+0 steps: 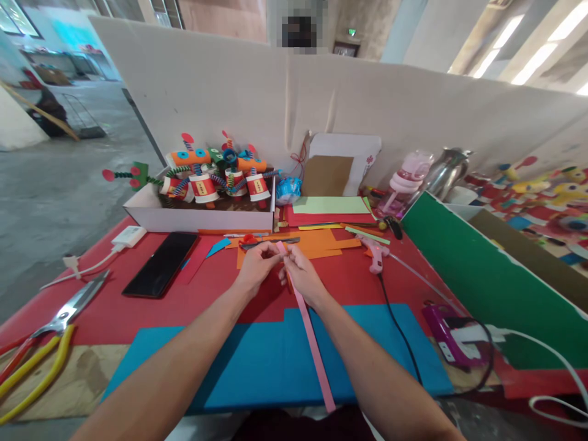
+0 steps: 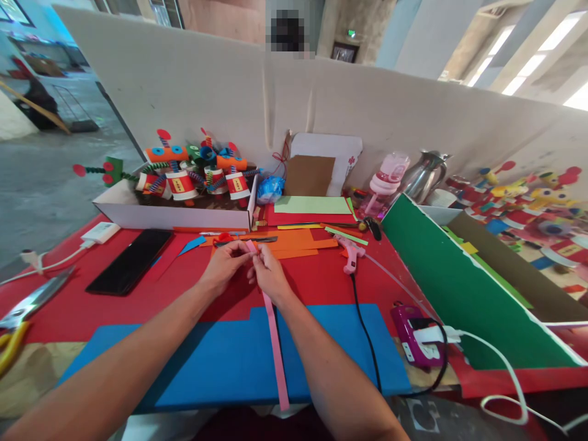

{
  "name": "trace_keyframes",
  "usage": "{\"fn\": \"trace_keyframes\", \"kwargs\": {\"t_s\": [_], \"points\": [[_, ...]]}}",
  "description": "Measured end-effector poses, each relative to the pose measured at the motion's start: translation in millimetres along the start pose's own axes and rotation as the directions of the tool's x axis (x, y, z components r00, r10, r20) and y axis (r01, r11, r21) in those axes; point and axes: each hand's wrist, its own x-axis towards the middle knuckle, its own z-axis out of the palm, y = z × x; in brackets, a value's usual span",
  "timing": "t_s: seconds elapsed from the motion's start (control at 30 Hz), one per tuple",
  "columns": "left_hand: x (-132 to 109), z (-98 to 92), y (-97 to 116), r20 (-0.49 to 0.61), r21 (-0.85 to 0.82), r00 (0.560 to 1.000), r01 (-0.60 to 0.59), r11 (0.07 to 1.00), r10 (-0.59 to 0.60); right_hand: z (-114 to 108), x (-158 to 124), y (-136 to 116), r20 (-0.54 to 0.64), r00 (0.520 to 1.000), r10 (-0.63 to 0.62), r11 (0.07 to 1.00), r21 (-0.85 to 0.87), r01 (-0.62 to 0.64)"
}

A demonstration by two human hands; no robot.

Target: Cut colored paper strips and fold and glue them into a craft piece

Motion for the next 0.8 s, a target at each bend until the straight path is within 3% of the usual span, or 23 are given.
{"fn": "trace_keyframes", "kwargs": {"t_s": [0.4, 0.57, 0.8], "points": [[2.0, -4.5, 9.0, 0.037, -0.114, 0.992, 0.124, 0.986, -0.120, -6.6, -1.0, 0.1, 0.012, 0.996, -0.093, 0.977, -0.189, 0.093], [4.3, -6.7, 6.0, 0.044, -0.177, 0.996, 0.085, 0.981, -0.079, -6.7, -1.9, -2.4, 0.007, 0.992, -0.129, 0.954, -0.273, 0.127], [3.4, -7.8, 6.9, -0.033, -0.177, 0.999, -0.030, 0.984, 0.025, -7.1, -1.9, -3.4, 0.003, 0.987, -0.159, 0.941, -0.303, 0.152]]}}
